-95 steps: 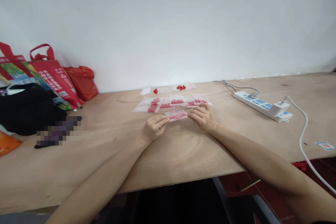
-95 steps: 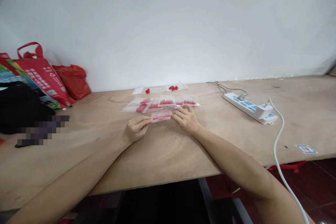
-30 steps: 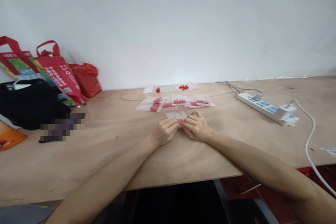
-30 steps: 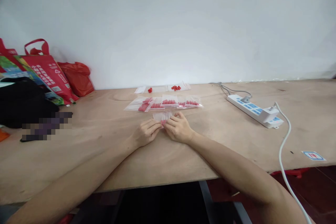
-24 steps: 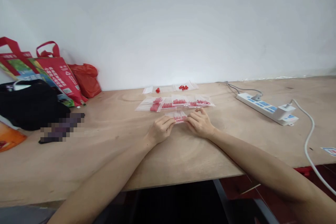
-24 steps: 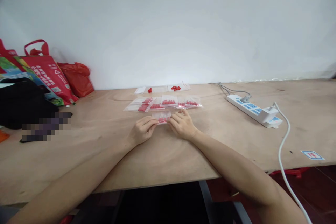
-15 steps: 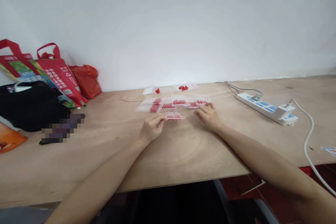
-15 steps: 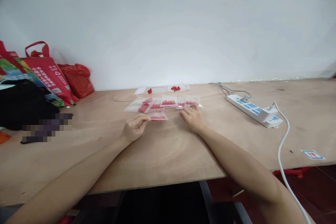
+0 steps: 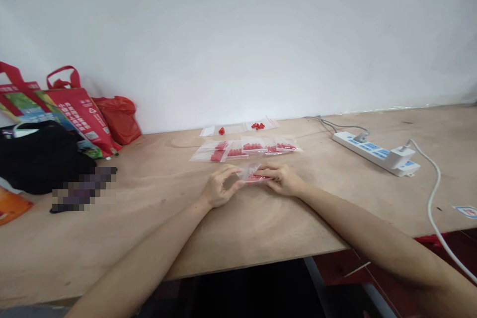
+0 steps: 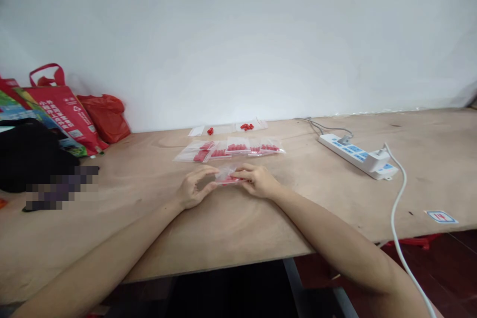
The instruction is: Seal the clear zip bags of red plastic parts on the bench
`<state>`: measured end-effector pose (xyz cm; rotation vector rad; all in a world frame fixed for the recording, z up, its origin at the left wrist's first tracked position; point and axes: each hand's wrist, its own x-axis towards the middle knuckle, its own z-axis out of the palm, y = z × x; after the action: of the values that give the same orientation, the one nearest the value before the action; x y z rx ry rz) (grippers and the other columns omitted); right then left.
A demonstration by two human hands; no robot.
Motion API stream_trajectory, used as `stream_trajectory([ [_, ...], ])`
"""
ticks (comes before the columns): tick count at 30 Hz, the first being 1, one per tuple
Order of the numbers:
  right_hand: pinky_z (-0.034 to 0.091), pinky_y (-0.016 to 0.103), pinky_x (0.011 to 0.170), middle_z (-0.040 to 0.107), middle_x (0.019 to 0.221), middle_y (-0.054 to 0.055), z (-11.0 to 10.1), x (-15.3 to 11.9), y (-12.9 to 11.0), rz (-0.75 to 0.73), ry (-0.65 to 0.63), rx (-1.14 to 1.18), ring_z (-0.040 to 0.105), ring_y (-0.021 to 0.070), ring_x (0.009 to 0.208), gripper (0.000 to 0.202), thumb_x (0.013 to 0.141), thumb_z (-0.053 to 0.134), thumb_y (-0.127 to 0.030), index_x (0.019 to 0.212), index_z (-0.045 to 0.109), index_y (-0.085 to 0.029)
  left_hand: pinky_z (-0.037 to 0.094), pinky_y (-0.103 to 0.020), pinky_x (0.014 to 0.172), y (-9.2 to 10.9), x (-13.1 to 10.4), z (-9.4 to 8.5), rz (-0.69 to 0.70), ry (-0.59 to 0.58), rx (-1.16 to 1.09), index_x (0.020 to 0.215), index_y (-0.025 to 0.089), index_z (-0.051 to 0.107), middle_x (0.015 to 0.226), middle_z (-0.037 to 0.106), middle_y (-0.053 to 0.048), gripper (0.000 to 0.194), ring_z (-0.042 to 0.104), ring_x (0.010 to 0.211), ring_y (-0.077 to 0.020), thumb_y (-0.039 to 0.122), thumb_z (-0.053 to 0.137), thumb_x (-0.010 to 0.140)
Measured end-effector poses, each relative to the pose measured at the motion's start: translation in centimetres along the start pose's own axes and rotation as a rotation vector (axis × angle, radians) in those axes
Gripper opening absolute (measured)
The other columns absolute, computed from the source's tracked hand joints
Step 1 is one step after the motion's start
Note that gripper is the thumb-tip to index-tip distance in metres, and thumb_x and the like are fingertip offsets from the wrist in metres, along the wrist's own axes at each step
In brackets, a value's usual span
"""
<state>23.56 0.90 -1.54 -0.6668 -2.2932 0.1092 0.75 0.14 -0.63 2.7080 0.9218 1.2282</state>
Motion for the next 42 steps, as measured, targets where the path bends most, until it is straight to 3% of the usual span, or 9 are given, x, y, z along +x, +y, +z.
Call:
stream_trajectory([
  [6, 0.048, 0.026, 0.057, 0.061, 0.072, 0.002, -1.8, 0.4, 1.2, 0.262, 0.27, 0.388, 0.057, 0.0121, 0.062, 0.023, 0.081, 0.046, -0.034, 0.093, 0.061, -0.02, 0.042, -0.041, 0.085, -6.6, 0.1, -0.8, -0.261, 0.119, 0.45, 0.099, 0.014, 0.054, 0.099, 0.057, -0.011, 0.028, 0.051, 0.096, -0.0249, 0.032, 0.043, 0.081],
  [8, 0.049, 0.029, 0.061, 0.061, 0.074, 0.003, -1.8, 0.6, 1.9, 0.297, 0.417, 0.326, 0.057, 0.0135, 0.065, 0.023, 0.081, 0.046, -0.034, 0.094, 0.06, -0.021, 0.04, -0.042, 0.088, -8.3, 0.3, -0.8, -0.272, 0.102, 0.522, 0.102, 0.014, 0.053, 0.104, 0.056, -0.012, 0.03, 0.049, 0.1, -0.0259, 0.032, 0.042, 0.081],
  [11, 0.047, 0.035, 0.077, 0.058, 0.096, 0.007, -1.2, 1.0, 3.2, 0.234, 0.545, 0.104, 0.055, 0.0183, 0.088, 0.025, 0.079, 0.049, -0.026, 0.103, 0.056, -0.022, 0.037, -0.041, 0.091, -9.9, 1.1, -0.4, -0.271, 0.074, 0.545, 0.107, 0.016, 0.051, 0.109, 0.054, -0.01, 0.033, 0.047, 0.104, -0.025, 0.033, 0.039, 0.082],
  [17, 0.043, 0.035, 0.086, 0.047, 0.109, 0.01, 2.3, 3.5, 6.1, 0.103, 0.366, -0.153, 0.047, 0.0189, 0.103, 0.045, 0.068, 0.04, -0.003, 0.109, 0.05, -0.019, 0.035, -0.039, 0.093, -11.9, 3.0, 0.6, -0.35, 0.022, 0.563, 0.11, 0.015, 0.049, 0.113, 0.053, -0.01, 0.034, 0.046, 0.107, -0.0235, 0.028, 0.037, 0.082],
  [21, 0.043, 0.032, 0.085, 0.045, 0.11, 0.011, 4.7, 6.2, 7.2, 0.126, 0.361, -0.178, 0.047, 0.0181, 0.102, 0.047, 0.066, 0.038, -0.002, 0.109, 0.048, -0.018, 0.031, -0.04, 0.096, -13.0, 3.9, 0.8, -0.404, -0.105, 0.57, 0.117, 0.014, 0.045, 0.119, 0.049, -0.011, 0.04, 0.041, 0.113, -0.0248, 0.027, 0.042, 0.08],
  [26, 0.043, 0.032, 0.081, 0.045, 0.114, 0.013, 6.4, 7.9, 7.3, 0.23, 0.227, -0.286, 0.048, 0.0199, 0.099, 0.042, 0.069, 0.043, -0.007, 0.11, 0.049, -0.016, 0.034, -0.038, 0.091, -13.3, 4.1, 0.4, -0.496, -0.224, 0.493, 0.117, 0.024, 0.045, 0.119, 0.051, -0.004, 0.038, 0.046, 0.109, -0.0222, 0.032, 0.042, 0.08],
  [34, 0.017, 0.054, 0.094, 0.037, 0.131, 0.004, 5.3, 7.5, 6.1, 0.249, -0.142, -0.427, 0.034, 0.0248, 0.116, 0.044, 0.084, 0.033, -0.038, 0.128, 0.03, -0.029, 0.041, -0.03, 0.081, -13.5, 3.2, -0.7, -0.693, -0.012, 0.529, 0.1, 0.019, 0.058, 0.096, 0.061, -0.006, 0.031, 0.055, 0.09, -0.0202, 0.035, 0.048, 0.075],
  [37, 0.011, 0.054, 0.095, 0.032, 0.134, 0.004, 5.2, 7.5, 5.7, 0.252, -0.073, -0.464, 0.026, 0.0262, 0.121, 0.048, 0.085, 0.032, -0.042, 0.13, 0.025, -0.029, 0.042, -0.029, 0.08, -13.5, 2.5, -1.0, -0.599, 0.1, 0.472, 0.095, 0.016, 0.061, 0.093, 0.061, -0.007, 0.028, 0.055, 0.087, -0.0191, 0.027, 0.042, 0.078],
  [42, 0.018, 0.045, 0.095, 0.045, 0.12, 0.011, 4.8, 6.7, 4.6, 0.174, 0.097, -0.435, 0.038, 0.0215, 0.11, 0.042, 0.086, 0.033, -0.034, 0.125, 0.036, -0.018, 0.043, -0.03, 0.08, -11.5, 1.2, -1.7, -0.355, 0.337, 0.369, 0.093, 0.015, 0.061, 0.092, 0.062, -0.007, 0.027, 0.055, 0.088, -0.0176, 0.023, 0.037, 0.082],
])
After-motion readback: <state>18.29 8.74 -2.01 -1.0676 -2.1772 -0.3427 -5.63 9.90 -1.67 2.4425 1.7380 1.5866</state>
